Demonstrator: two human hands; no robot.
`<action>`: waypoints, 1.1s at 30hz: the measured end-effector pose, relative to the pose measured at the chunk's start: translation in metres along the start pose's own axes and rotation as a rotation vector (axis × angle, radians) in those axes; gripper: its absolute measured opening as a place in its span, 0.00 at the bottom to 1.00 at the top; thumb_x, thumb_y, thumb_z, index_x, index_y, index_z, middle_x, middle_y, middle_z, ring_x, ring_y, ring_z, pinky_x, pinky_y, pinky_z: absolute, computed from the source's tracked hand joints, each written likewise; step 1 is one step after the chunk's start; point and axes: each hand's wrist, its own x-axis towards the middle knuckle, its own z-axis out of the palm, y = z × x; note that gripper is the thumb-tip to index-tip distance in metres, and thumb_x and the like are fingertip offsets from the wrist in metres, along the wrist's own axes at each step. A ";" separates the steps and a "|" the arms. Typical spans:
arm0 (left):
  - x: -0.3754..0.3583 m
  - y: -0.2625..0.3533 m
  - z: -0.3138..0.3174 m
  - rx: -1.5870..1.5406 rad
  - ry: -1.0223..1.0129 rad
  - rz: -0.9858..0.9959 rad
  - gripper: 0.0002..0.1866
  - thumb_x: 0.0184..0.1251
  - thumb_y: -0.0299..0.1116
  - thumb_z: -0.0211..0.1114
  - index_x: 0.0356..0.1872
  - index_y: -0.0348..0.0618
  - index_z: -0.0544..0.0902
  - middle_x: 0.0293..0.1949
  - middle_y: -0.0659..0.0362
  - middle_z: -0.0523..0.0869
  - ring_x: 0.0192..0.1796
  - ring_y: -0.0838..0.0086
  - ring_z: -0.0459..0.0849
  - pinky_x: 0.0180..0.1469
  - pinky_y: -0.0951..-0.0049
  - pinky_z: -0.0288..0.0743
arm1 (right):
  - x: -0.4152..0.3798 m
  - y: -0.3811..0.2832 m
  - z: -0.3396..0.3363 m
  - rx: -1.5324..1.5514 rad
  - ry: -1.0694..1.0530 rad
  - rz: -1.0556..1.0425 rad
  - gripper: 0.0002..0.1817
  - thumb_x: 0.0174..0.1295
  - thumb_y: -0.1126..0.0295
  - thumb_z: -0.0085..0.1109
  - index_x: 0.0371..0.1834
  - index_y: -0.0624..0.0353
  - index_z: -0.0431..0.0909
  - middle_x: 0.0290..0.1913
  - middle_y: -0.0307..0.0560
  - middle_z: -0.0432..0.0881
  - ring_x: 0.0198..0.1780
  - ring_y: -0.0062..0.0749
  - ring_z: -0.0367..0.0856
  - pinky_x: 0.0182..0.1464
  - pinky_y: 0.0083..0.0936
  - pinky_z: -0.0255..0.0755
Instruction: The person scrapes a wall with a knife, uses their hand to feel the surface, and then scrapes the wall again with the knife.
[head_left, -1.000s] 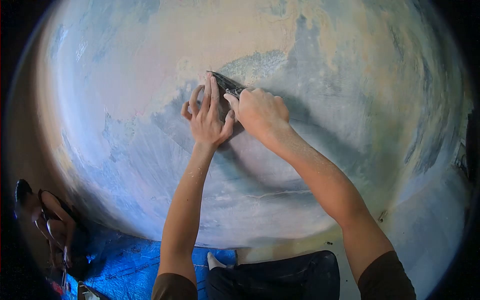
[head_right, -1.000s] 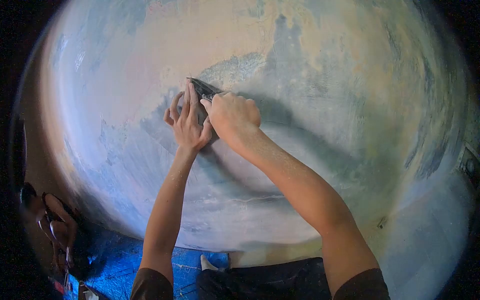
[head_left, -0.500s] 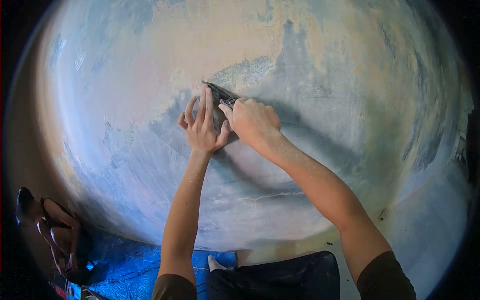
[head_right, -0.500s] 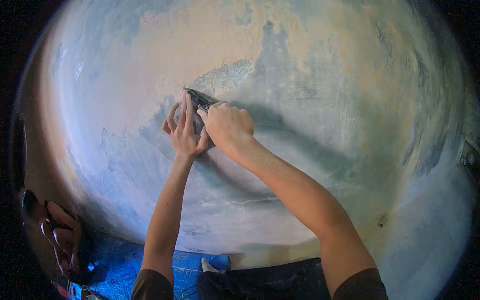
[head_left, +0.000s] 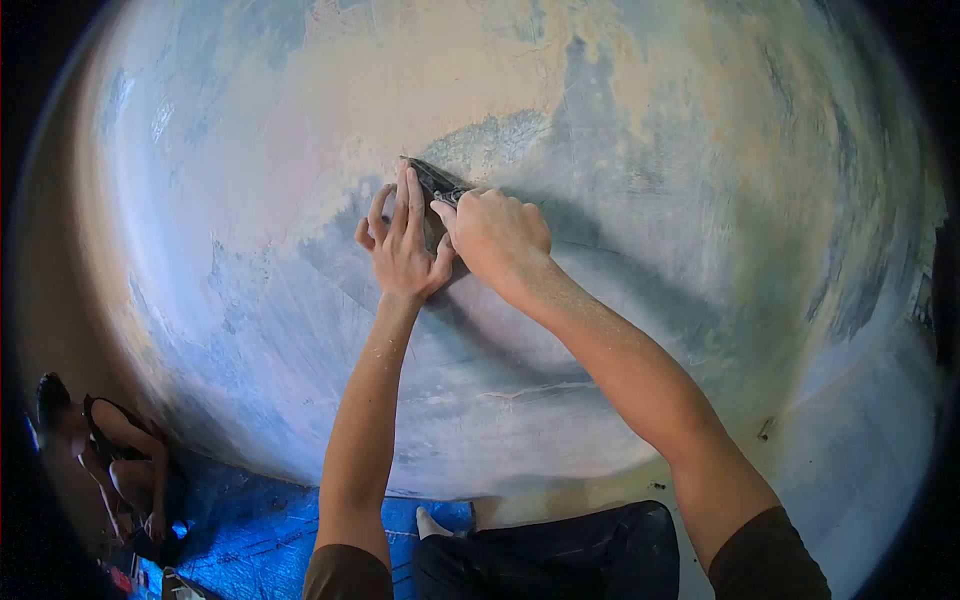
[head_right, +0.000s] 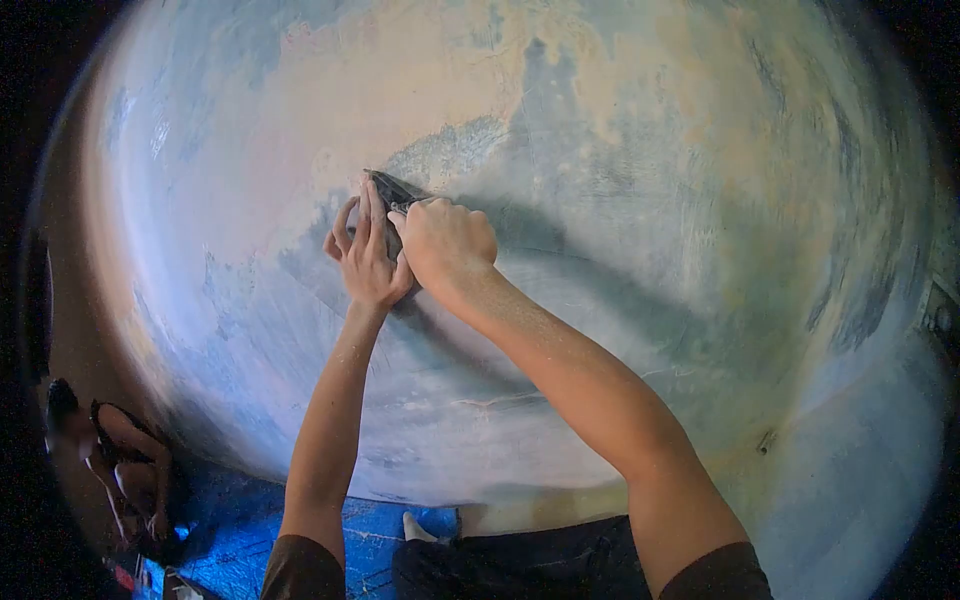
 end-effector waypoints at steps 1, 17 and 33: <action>0.000 0.000 0.000 0.006 -0.002 0.003 0.47 0.65 0.59 0.54 0.82 0.43 0.61 0.81 0.61 0.66 0.73 0.64 0.65 0.70 0.59 0.48 | 0.001 0.000 0.001 0.004 -0.002 0.004 0.32 0.79 0.46 0.45 0.30 0.59 0.88 0.33 0.56 0.90 0.36 0.50 0.91 0.40 0.44 0.84; 0.002 0.002 -0.005 -0.028 0.033 0.022 0.47 0.62 0.57 0.57 0.80 0.42 0.64 0.80 0.60 0.69 0.71 0.63 0.67 0.70 0.61 0.50 | 0.002 0.009 0.000 0.061 0.023 -0.060 0.32 0.79 0.47 0.46 0.30 0.62 0.88 0.33 0.58 0.89 0.36 0.53 0.91 0.39 0.45 0.84; 0.004 0.004 -0.002 -0.002 0.043 0.012 0.46 0.64 0.59 0.56 0.80 0.43 0.65 0.80 0.62 0.69 0.70 0.62 0.67 0.69 0.61 0.52 | 0.002 0.005 0.003 0.053 0.013 0.010 0.32 0.79 0.45 0.46 0.33 0.63 0.88 0.34 0.60 0.90 0.38 0.52 0.91 0.40 0.45 0.84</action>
